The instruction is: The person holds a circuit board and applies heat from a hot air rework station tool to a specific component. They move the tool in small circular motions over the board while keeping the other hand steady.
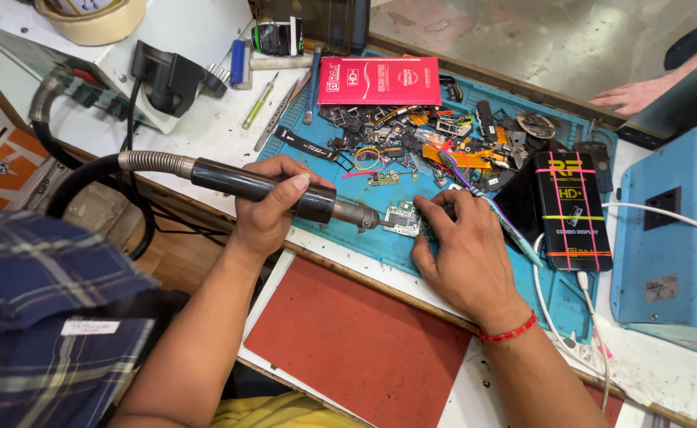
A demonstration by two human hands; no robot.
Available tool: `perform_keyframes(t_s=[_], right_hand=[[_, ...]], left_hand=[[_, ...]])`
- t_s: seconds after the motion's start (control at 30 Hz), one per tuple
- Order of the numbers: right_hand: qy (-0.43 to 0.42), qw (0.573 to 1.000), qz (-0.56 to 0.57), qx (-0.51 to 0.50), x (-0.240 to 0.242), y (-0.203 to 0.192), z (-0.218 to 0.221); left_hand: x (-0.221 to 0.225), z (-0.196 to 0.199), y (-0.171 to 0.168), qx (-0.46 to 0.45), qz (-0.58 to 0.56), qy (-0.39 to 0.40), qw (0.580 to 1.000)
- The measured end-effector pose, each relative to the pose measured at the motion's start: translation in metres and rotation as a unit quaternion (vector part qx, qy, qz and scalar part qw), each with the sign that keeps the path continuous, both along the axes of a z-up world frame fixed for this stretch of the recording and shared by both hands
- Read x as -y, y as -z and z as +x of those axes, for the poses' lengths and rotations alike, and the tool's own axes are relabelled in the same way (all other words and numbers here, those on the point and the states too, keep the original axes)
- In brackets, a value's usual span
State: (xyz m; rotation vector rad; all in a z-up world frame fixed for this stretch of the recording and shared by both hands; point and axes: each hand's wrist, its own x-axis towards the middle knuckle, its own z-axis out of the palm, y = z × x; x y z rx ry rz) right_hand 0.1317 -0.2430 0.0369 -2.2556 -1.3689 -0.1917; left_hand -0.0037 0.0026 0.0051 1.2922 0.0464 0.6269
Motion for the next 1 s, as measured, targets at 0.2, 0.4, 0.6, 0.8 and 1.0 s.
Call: perform_keyframes(t_s=[0.2, 0.4, 0.6, 0.8, 1.0], right_hand=[[0.006, 1.000, -0.012, -0.003, -0.001, -0.002, -0.001], [0.009, 1.000, -0.015, 0.002, -0.002, -0.001, -0.002], [0.007, 1.000, -0.018, 0.000, -0.002, -0.001, -0.001], [0.006, 1.000, -0.015, 0.002, -0.002, -0.002, -0.001], [0.008, 1.000, -0.021, 0.000, -0.002, -0.002, -0.001]], left_hand=[[-0.007, -0.002, 0.000, -0.016, 0.048, 0.044, 0.998], [-0.010, -0.001, 0.004, -0.017, -0.044, 0.084, 0.995], [-0.009, -0.002, 0.002, -0.007, -0.066, 0.077, 0.995], [-0.009, -0.001, 0.000, -0.007, -0.021, 0.074, 0.997], [0.000, 0.002, 0.000, 0.010, 0.004, -0.006, 1.000]])
